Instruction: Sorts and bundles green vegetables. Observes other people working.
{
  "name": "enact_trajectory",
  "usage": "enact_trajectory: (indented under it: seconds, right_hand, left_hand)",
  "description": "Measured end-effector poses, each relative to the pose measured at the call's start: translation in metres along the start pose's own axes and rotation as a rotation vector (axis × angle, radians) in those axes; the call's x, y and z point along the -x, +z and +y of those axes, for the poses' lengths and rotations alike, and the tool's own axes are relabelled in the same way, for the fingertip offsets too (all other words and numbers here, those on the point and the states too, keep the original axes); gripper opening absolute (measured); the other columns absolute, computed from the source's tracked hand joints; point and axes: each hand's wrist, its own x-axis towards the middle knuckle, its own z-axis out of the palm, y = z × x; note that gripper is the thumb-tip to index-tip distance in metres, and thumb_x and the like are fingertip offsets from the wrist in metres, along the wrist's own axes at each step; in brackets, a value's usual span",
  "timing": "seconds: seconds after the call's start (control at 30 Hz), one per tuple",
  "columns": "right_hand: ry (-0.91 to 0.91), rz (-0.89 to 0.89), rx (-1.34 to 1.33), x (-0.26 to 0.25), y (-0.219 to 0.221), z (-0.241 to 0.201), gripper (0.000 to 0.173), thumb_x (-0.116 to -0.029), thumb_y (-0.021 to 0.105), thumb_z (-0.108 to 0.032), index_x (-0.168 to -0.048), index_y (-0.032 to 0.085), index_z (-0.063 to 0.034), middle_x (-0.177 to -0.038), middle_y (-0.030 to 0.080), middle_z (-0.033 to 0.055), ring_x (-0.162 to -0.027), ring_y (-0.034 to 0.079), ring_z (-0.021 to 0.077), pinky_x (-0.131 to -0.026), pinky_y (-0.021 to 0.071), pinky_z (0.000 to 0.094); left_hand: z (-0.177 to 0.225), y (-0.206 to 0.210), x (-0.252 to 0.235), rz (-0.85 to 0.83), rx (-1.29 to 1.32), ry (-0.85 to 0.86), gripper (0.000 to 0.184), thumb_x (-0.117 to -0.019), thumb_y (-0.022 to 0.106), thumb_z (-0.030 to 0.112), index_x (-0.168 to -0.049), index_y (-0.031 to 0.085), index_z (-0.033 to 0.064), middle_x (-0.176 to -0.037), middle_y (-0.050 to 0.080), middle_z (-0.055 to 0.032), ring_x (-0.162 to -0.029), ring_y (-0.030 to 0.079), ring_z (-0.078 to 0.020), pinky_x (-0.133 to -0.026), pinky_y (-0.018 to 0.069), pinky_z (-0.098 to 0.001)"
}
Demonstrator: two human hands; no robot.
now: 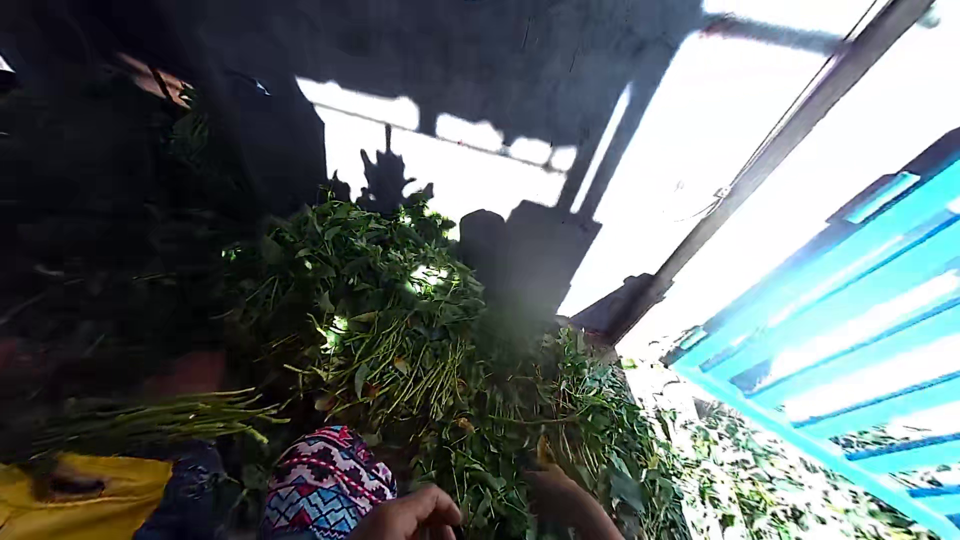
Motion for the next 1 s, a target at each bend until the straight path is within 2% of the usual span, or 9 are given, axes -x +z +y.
enact_trajectory:
  seconds: [0.2,0.33,0.4,0.53,0.63,0.77,0.83,0.93,1.0]
  right_hand:
    - [-0.015,0.0,-0.157,-0.013,-0.004,0.016,0.046,-0.1003,0.063,-0.033,-0.135,0.057,-0.0024,-0.11,0.069,0.0199,-0.09,0.069,0.0293,-0.078,0.0571,0.0483]
    - [-0.051,-0.065,-0.331,-0.03,0.005,0.005,0.055,-0.1022,0.061,-0.035,-0.147,0.047,-0.0066,-0.12,0.067,0.0219,-0.101,0.07,0.033,-0.087,0.0582,0.0516]
    - [-0.066,-0.064,-0.426,-0.041,0.014,-0.003,0.058,-0.1022,0.061,-0.034,-0.151,0.042,-0.0083,-0.122,0.066,0.0237,-0.102,0.069,0.0355,-0.086,0.0581,0.0539]
    - [-0.057,0.01,-0.576,-0.062,0.031,-0.026,0.063,-0.1031,0.058,-0.034,-0.154,0.034,-0.0067,-0.12,0.064,0.0237,-0.098,0.068,0.0338,-0.081,0.0575,0.052]
    - [-0.016,0.124,-0.749,-0.075,0.035,-0.044,0.062,-0.1074,0.05,-0.036,-0.156,0.031,-0.0016,-0.13,0.062,0.0276,-0.106,0.069,0.037,-0.088,0.0579,0.0519]
    - [0.097,0.33,-1.076,-0.104,0.039,-0.058,0.062,-0.1068,0.051,-0.044,-0.15,0.04,0.0003,-0.131,0.061,0.0263,-0.107,0.067,0.0357,-0.086,0.0569,0.0511]
    - [0.126,0.395,-1.13,-0.113,0.039,-0.06,0.057,-0.1066,0.052,-0.043,-0.145,0.046,-0.0002,-0.124,0.064,0.0236,-0.098,0.068,0.0319,-0.079,0.0571,0.0483]
    - [0.04,0.481,-0.93,-0.102,0.039,-0.062,0.042,-0.108,0.052,-0.033,-0.129,0.059,0.0035,-0.106,0.067,0.0217,-0.085,0.067,0.0283,-0.074,0.0568,0.0454]
    - [-0.114,0.57,-0.657,-0.079,0.043,-0.061,0.037,-0.1059,0.056,-0.028,-0.116,0.068,0.0053,-0.103,0.07,0.0248,-0.094,0.069,0.0354,-0.086,0.0547,0.0546]
  left_hand:
    - [0.042,0.007,-0.057,-0.083,-0.23,-0.054,0.042,-0.101,0.066,0.034,-0.131,0.059,0.0048,-0.111,0.07,-0.0117,-0.087,0.071,-0.0213,-0.08,0.0614,-0.043]
    - [0.048,0.006,-0.11,-0.318,-0.461,-0.073,0.044,-0.1015,0.063,0.04,-0.13,0.062,0.0062,-0.109,0.071,-0.0136,-0.093,0.071,-0.0279,-0.087,0.0576,-0.0526]
    - [0.038,0.004,-0.146,-0.387,-0.546,-0.062,0.045,-0.102,0.061,0.044,-0.126,0.063,0.0057,-0.105,0.071,-0.0139,-0.093,0.07,-0.0295,-0.088,0.0559,-0.0545]
    - [0.019,-0.002,-0.194,-0.248,-0.748,-0.308,0.052,-0.1023,0.058,0.046,-0.131,0.06,0.003,-0.121,0.065,-0.0206,-0.11,0.065,-0.0376,-0.094,0.0525,-0.057]
    - [0.014,0.003,-0.197,-0.138,-0.921,-0.567,0.053,-0.1021,0.061,0.04,-0.136,0.058,-0.0012,-0.133,0.06,-0.0266,-0.121,0.059,-0.0461,-0.095,0.0499,-0.0627]
    - [0.001,-0.002,-0.188,-0.181,-0.934,-0.641,0.056,-0.1017,0.059,0.045,-0.134,0.059,-0.0005,-0.128,0.062,-0.0267,-0.115,0.063,-0.0466,-0.09,0.0523,-0.0636]
    - [-0.005,-0.002,-0.185,-0.182,-0.923,-0.605,0.055,-0.1016,0.059,0.046,-0.131,0.06,0.0,-0.124,0.064,-0.025,-0.113,0.064,-0.0446,-0.089,0.0531,-0.0613]
    - [-0.011,-0.001,-0.185,-0.158,-0.934,-0.561,0.049,-0.1032,0.058,0.043,-0.128,0.062,0.0002,-0.122,0.065,-0.0237,-0.112,0.065,-0.0438,-0.088,0.054,-0.0595]
    - [-0.017,0.0,-0.186,-0.112,-0.94,-0.501,0.043,-0.1045,0.056,0.037,-0.126,0.065,0.0011,-0.12,0.066,-0.0223,-0.113,0.064,-0.043,-0.088,0.054,-0.0584]
